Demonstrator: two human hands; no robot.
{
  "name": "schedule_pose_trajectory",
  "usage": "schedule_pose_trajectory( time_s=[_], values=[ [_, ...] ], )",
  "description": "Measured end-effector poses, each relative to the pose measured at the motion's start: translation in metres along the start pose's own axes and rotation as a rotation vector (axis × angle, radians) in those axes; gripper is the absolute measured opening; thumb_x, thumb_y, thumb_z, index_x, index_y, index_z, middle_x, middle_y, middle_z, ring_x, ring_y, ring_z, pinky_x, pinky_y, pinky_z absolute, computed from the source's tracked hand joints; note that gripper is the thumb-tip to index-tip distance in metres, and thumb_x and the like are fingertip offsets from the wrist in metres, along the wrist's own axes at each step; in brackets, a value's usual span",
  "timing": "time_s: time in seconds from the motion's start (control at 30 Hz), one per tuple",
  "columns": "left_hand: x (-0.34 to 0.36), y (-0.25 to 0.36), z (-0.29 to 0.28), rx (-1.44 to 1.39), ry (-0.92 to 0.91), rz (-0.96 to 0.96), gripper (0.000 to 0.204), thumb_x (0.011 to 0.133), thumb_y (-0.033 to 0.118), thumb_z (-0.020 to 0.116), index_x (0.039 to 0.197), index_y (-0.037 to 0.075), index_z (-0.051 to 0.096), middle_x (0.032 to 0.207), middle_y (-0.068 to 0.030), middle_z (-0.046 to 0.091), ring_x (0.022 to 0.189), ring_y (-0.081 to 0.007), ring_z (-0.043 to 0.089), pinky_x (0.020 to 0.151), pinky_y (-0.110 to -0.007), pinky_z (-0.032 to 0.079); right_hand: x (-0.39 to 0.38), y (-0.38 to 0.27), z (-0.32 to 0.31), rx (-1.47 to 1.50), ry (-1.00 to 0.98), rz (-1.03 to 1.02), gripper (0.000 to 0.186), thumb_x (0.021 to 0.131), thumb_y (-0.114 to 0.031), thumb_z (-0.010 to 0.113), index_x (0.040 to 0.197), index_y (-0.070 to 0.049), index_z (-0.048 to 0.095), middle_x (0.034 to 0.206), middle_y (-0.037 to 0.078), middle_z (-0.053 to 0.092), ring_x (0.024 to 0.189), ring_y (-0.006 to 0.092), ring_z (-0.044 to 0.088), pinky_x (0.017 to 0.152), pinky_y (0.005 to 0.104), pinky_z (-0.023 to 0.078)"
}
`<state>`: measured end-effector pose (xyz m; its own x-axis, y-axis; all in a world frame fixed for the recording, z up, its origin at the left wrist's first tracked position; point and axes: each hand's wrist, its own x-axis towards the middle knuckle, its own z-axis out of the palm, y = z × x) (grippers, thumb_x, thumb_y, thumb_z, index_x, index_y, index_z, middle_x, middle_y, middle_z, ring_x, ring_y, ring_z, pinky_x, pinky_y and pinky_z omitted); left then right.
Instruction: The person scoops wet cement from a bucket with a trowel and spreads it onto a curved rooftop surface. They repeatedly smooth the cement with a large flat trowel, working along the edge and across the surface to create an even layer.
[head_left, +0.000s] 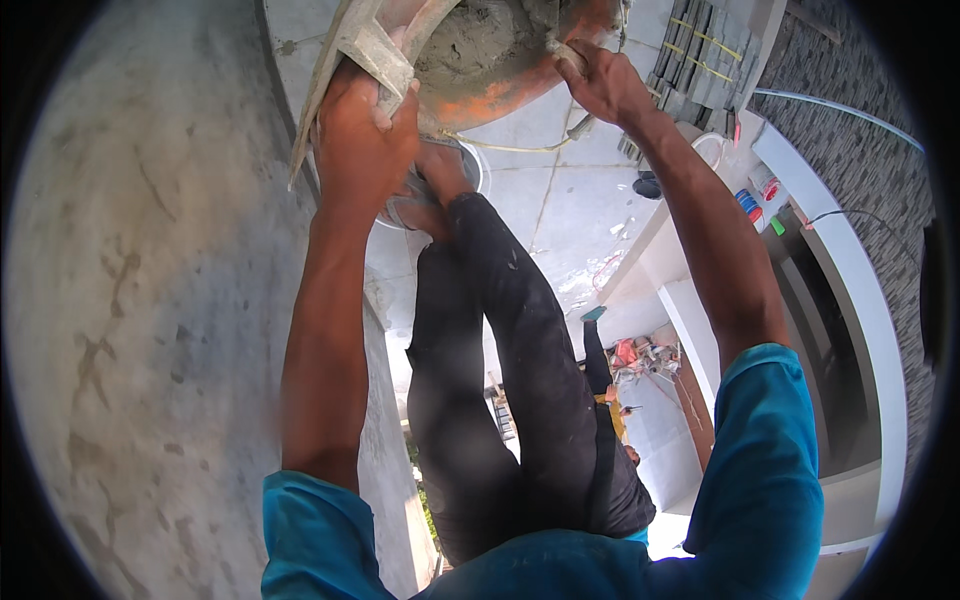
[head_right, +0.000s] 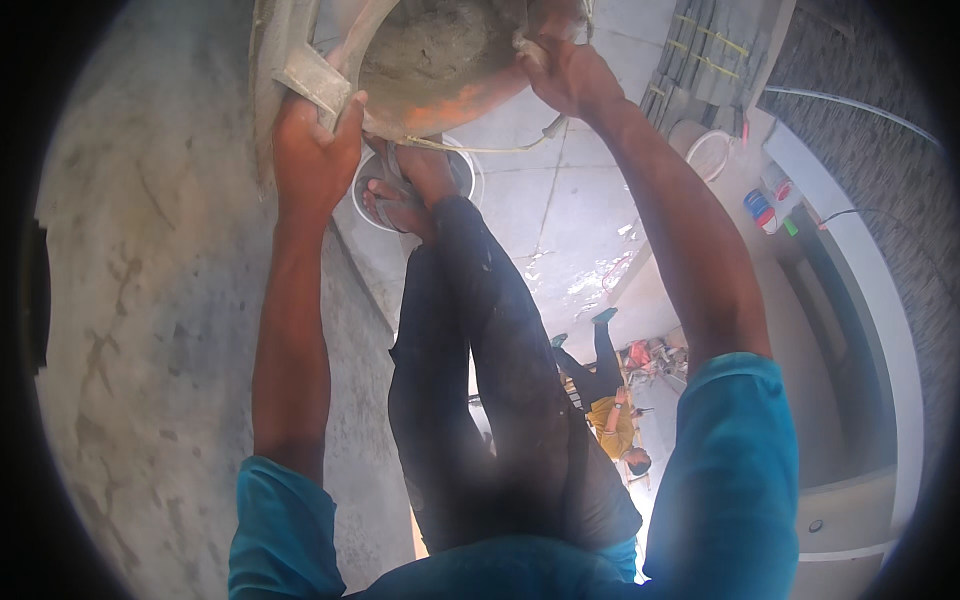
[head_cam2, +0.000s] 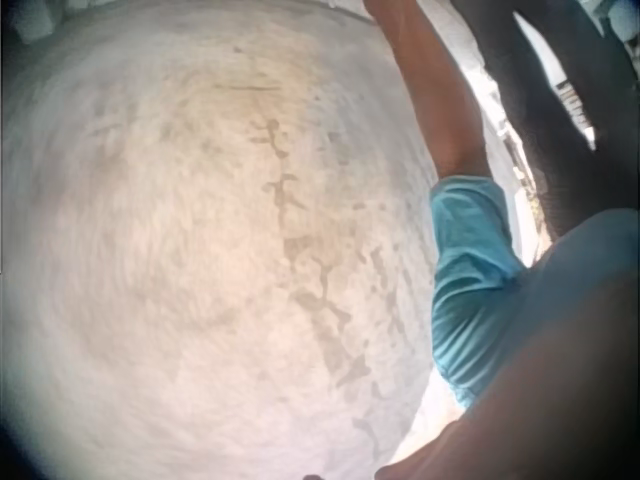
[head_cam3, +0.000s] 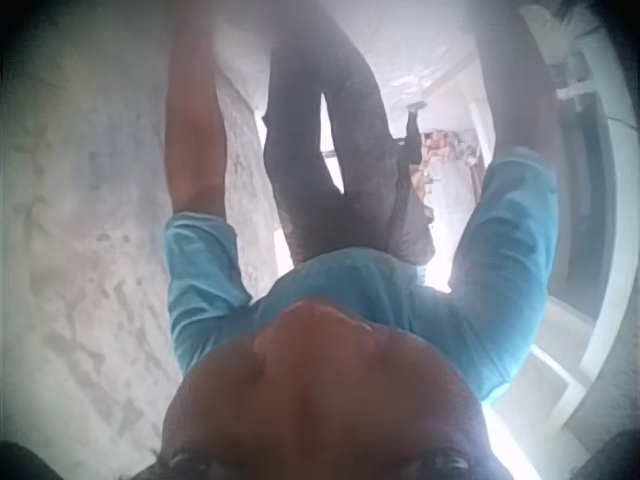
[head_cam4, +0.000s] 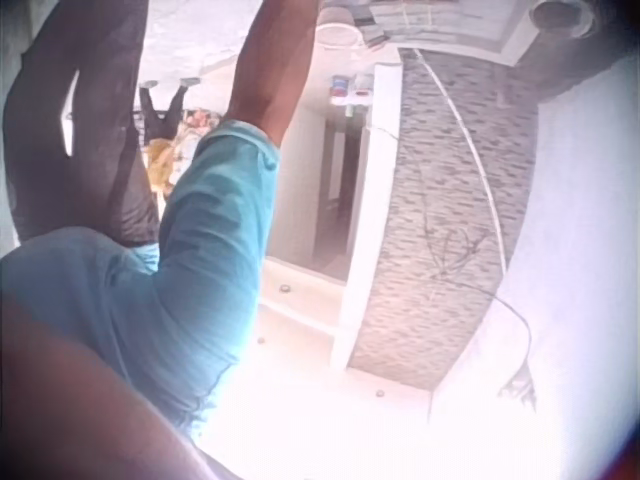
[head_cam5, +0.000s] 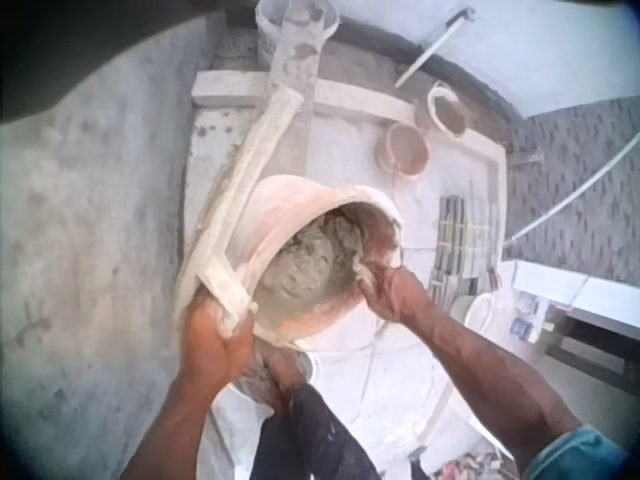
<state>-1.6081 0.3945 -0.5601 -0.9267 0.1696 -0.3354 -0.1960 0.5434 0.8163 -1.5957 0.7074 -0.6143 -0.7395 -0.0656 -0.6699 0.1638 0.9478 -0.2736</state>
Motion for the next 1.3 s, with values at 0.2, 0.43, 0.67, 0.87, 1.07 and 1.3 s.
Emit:
schedule_pose_trajectory(
  time_s=[0.2,0.43,0.67,0.87,1.07,1.3],
  values=[
    [-0.009,-0.015,-0.012,0.045,-0.043,0.051,0.046,0.092,0.007,0.067,0.136,-0.004,0.058,0.128,-0.0178,0.066,0.120,-0.0264,0.062,0.103,-0.037,0.046,-0.027,-0.036,0.002,0.646,-0.374,0.386,0.049,0.101,-0.043,0.055,0.134,-0.008,0.058,0.061,-0.002,0.045,0.048,0.0082,0.045,0.041,0.0278,0.038],
    [0.004,-0.015,-0.021,-0.042,-0.017,0.019,0.049,0.089,0.008,0.070,0.135,-0.003,0.058,0.128,-0.0205,0.065,0.120,-0.0327,0.061,0.102,-0.040,0.046,-0.034,-0.042,-0.005,0.768,-0.388,0.397,0.055,0.098,-0.037,0.054,0.147,-0.011,0.052,0.062,-0.001,0.047,0.049,0.0093,0.046,0.042,0.0280,0.039],
    [0.002,-0.006,-0.021,-0.058,-0.062,-0.050,0.055,0.093,0.014,0.070,0.141,-0.005,0.052,0.138,-0.0213,0.060,0.131,-0.0282,0.055,0.111,-0.038,0.040,-0.027,-0.068,-0.006,0.967,-0.440,0.408,0.043,0.098,-0.041,0.056,0.125,-0.008,0.061,0.068,0.001,0.051,0.047,0.0103,0.047,0.039,0.0269,0.039],
    [0.010,0.000,-0.024,-0.212,-0.095,-0.099,0.057,0.092,0.015,0.071,0.142,-0.004,0.052,0.137,-0.0206,0.061,0.130,-0.0261,0.056,0.110,-0.036,0.040,-0.034,-0.115,-0.027,1.121,-0.464,0.481,0.040,0.099,-0.043,0.058,0.117,-0.008,0.060,0.069,0.001,0.055,0.047,0.0110,0.051,0.039,0.0271,0.042],
    [0.016,-0.008,-0.028,-0.042,-0.056,-0.072,0.059,0.092,0.022,0.071,0.142,-0.003,0.052,0.121,-0.0176,0.068,0.115,-0.0224,0.065,0.098,-0.033,0.047,-0.025,-0.128,-0.018,-0.238,0.244,-0.006,0.036,0.092,-0.022,0.057,0.125,-0.007,0.058,0.095,0.016,0.069,0.074,0.0325,0.073,0.054,0.0477,0.055],
    [0.027,-0.035,-0.041,0.010,0.031,-0.263,0.035,0.086,0.023,0.074,0.106,-0.003,0.064,0.078,-0.0144,0.064,0.072,-0.0265,0.062,0.072,-0.041,0.050,-0.017,-0.132,-0.054,-0.356,0.200,-0.119,0.032,0.094,-0.019,0.054,0.126,-0.016,0.058,0.109,0.014,0.069,0.075,0.0358,0.071,0.063,0.0483,0.057]
  ],
)
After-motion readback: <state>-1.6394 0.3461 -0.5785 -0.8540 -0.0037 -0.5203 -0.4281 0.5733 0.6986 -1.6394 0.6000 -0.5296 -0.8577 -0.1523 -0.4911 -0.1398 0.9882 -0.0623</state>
